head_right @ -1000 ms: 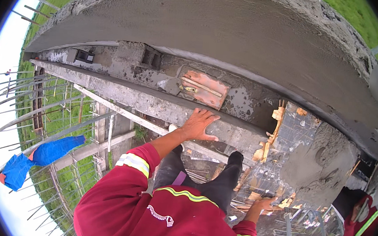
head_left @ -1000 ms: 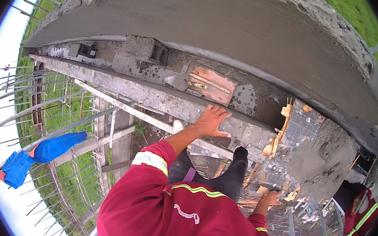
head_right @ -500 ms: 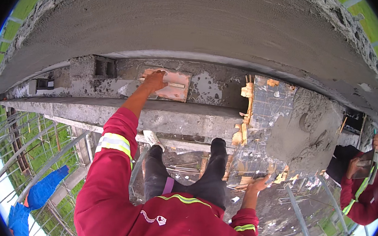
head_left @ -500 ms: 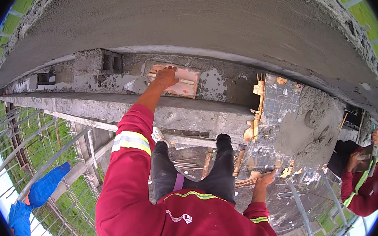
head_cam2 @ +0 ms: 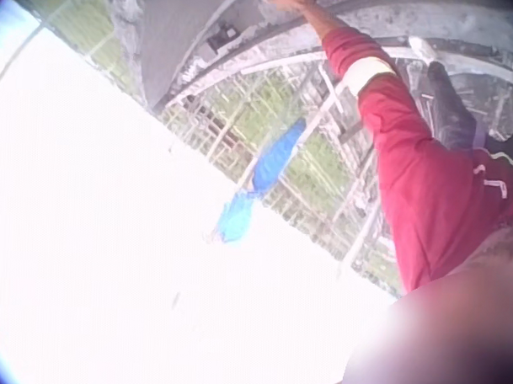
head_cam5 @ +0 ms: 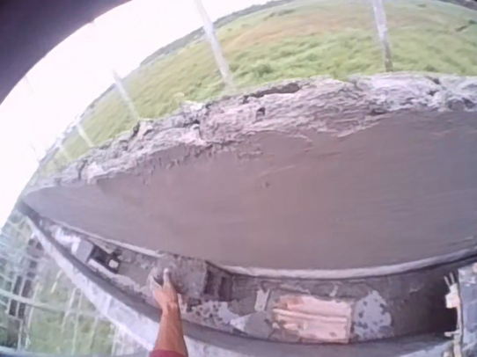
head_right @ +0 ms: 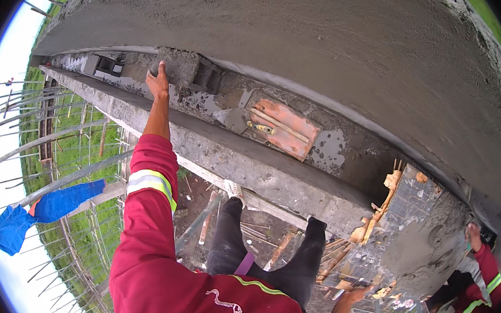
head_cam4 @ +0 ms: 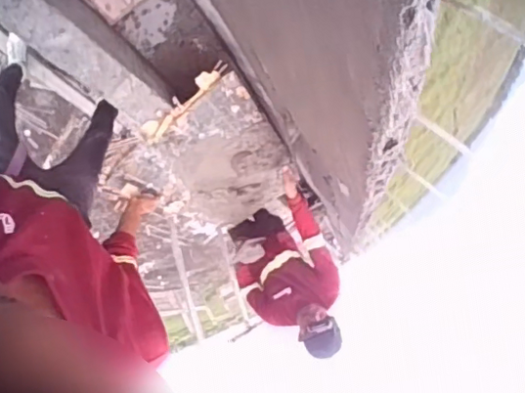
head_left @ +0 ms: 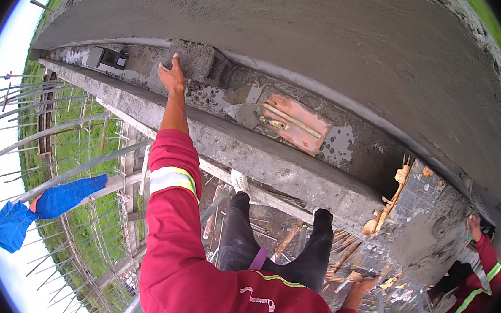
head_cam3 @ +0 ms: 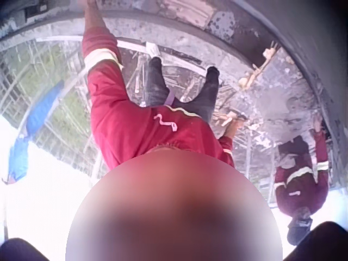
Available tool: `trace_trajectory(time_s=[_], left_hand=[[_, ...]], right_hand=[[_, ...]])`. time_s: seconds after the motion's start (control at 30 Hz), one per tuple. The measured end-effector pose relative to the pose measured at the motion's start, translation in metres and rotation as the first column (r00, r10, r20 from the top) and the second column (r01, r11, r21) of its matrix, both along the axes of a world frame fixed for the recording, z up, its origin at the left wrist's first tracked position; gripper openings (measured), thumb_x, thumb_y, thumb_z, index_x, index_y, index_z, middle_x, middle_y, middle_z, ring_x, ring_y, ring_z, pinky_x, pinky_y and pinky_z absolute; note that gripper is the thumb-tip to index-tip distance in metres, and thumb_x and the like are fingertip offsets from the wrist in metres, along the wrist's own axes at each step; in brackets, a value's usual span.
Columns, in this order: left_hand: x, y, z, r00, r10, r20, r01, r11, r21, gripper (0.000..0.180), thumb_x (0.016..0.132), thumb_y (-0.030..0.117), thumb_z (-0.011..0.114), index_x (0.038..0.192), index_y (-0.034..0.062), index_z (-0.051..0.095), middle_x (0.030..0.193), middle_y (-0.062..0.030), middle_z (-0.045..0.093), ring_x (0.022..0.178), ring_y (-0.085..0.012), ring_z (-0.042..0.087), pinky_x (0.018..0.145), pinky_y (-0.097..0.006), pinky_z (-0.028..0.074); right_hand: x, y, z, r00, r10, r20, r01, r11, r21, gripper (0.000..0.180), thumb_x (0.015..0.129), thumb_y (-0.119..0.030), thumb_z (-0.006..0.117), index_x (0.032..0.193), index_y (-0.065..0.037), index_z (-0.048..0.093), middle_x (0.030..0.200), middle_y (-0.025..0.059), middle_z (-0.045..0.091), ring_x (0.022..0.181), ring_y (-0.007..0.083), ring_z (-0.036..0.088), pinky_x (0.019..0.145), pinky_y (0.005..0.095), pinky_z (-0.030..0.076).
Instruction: The person smooths wet concrete on a curved wall using a trowel and a float. They repeatedly scrape and level the surface, moving along the wall while a coworker works nearby.
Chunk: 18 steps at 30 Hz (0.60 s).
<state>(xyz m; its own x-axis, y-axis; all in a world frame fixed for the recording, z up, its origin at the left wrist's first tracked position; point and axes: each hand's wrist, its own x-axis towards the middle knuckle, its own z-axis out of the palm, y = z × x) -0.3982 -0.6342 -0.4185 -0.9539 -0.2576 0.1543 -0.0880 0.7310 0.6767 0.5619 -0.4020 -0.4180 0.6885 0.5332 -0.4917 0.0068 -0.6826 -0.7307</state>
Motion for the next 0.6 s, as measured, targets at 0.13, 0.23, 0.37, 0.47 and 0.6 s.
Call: trace_trajectory(time_s=[0.13, 0.23, 0.37, 0.47, 0.6], left_hand=[[-0.071, -0.039, 0.007, 0.879, -0.266, 0.396, 0.349, 0.925, -0.153, 0.11, 0.071, 0.059, 0.08, 0.147, -0.0103, 0.04, 0.141, -0.0269, 0.054, 0.134, -0.0366, 0.051, 0.112, -0.039, 0.038], [-0.067, -0.053, 0.016, 0.841, -0.294, 0.453, 0.393, 0.909, -0.138, 0.117, 0.063, 0.06, 0.086, 0.142, -0.0148, 0.044, 0.139, -0.0264, 0.057, 0.128, -0.0348, 0.056, 0.109, -0.041, 0.041], [-0.023, -0.067, 0.024, 0.799, -0.256, 0.544, 0.333, 0.942, -0.045, 0.121, 0.065, 0.063, 0.086, 0.147, -0.0126, 0.038, 0.142, -0.0244, 0.053, 0.131, -0.0313, 0.053, 0.113, -0.041, 0.037], [-0.001, -0.08, 0.015, 0.729, -0.481, 0.487, 0.302, 0.865, 0.401, 0.101, 0.074, 0.051, 0.085, 0.142, -0.0116, 0.046, 0.133, -0.0203, 0.061, 0.124, -0.0307, 0.058, 0.11, -0.041, 0.041], [-0.008, -0.092, 0.01, 0.655, -0.388, 0.649, -0.019, 0.85, 0.527, 0.089, 0.076, 0.046, 0.086, 0.141, -0.0031, 0.052, 0.138, -0.015, 0.059, 0.126, -0.0288, 0.057, 0.111, -0.044, 0.041]], right_hand=[[0.001, 0.0, -0.001, 0.986, -0.004, -0.164, 0.007, 1.0, 0.02, 0.08, 0.097, -0.058, 0.055, 0.151, -0.001, 0.038, 0.151, 0.0158, 0.045, 0.132, 0.0341, 0.05, 0.113, 0.0489, 0.04], [0.012, -0.003, -0.011, 0.999, -0.029, -0.018, 0.028, 1.0, -0.004, 0.098, 0.089, -0.068, 0.06, 0.143, 0.011, 0.041, 0.139, 0.0205, 0.053, 0.116, 0.0351, 0.06, 0.101, 0.0475, 0.05], [0.029, -0.01, -0.018, 0.997, -0.055, 0.053, 0.06, 0.994, -0.09, 0.107, 0.084, -0.071, 0.064, 0.15, 0.007, 0.031, 0.147, 0.0229, 0.043, 0.124, 0.0365, 0.054, 0.101, 0.0477, 0.048], [0.03, -0.011, -0.02, 0.999, -0.03, -0.012, 0.03, 0.999, -0.037, 0.105, 0.085, -0.069, 0.064, 0.15, 0.006, 0.03, 0.151, 0.0232, 0.039, 0.127, 0.0372, 0.05, 0.102, 0.0496, 0.047], [0.024, -0.006, -0.019, 1.0, 0.003, 0.002, -0.003, 1.0, -0.017, 0.102, 0.088, -0.067, 0.062, 0.149, 0.008, 0.032, 0.148, 0.0239, 0.042, 0.126, 0.0372, 0.052, 0.104, 0.0505, 0.047]])
